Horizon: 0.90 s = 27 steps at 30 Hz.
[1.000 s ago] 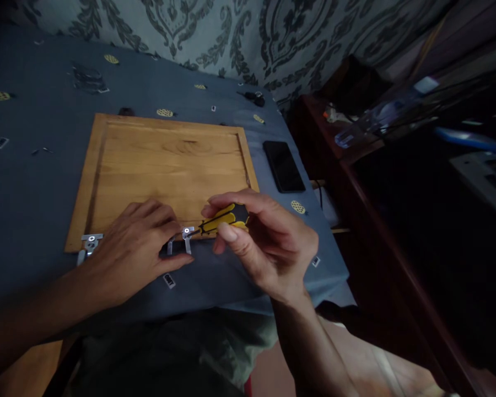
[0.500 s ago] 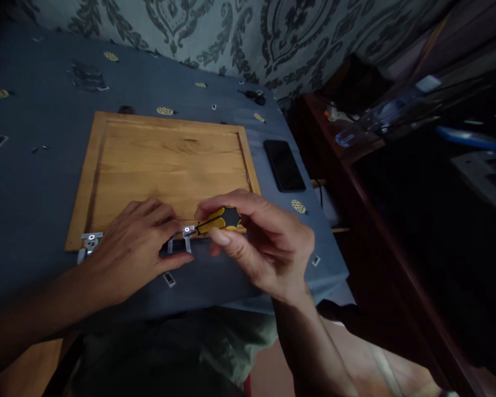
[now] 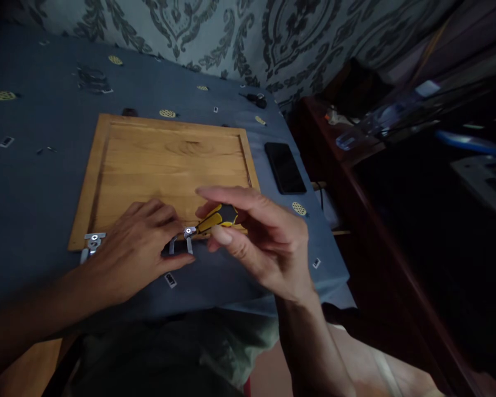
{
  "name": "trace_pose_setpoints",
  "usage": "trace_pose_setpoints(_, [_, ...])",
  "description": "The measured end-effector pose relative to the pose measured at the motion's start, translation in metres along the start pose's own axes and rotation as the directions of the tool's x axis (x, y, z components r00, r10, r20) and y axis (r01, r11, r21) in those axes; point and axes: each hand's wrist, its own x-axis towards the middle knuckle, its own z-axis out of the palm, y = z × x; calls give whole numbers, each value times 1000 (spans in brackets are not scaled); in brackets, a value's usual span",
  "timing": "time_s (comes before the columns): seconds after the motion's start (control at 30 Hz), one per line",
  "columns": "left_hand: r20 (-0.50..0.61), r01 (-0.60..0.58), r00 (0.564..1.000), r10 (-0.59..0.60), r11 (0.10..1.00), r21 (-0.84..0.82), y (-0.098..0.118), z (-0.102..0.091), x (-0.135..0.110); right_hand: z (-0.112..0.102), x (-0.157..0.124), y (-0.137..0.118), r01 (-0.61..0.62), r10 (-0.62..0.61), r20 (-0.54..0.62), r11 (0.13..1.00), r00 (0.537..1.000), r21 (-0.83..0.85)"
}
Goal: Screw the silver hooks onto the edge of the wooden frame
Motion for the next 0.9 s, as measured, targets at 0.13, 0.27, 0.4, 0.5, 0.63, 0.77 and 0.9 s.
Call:
trace_pose_setpoints(0.13, [-29, -17, 999, 17, 1000, -5, -1, 2, -1, 5, 4, 1, 81, -85, -46, 994, 995, -70])
trace_pose_setpoints(0.27, [-66, -34, 997, 34, 999, -4, -3, 6, -3, 16, 9, 1, 92, -93, -69, 996, 993, -19])
trace_pose_setpoints(0.4, [-80, -45, 996, 44, 999, -1, -4, 7, -4, 23, 9, -5, -2, 1, -39, 999, 999, -37])
trace_pose_setpoints(0.5, [-82, -32, 996, 31, 999, -6, -3, 6, -3, 27, 10, -10, -27, 24, -27, 992, 999, -127])
trace_pose_setpoints(0.63, [-79, -16, 997, 15, 1000, -10, -2, 4, -2, 30, 12, -10, -5, 7, 9, 985, 1000, -170])
trace_pose_setpoints(0.77, [-122, -39, 992, 41, 999, 15, -3, 7, -4, 30, 11, -8, 11, -8, 15, 985, 1000, -174])
trace_pose_setpoints(0.9, [-112, -41, 993, 44, 999, 31, -3, 8, -5, 24, 6, -9, 38, -33, 37, 984, 999, -172])
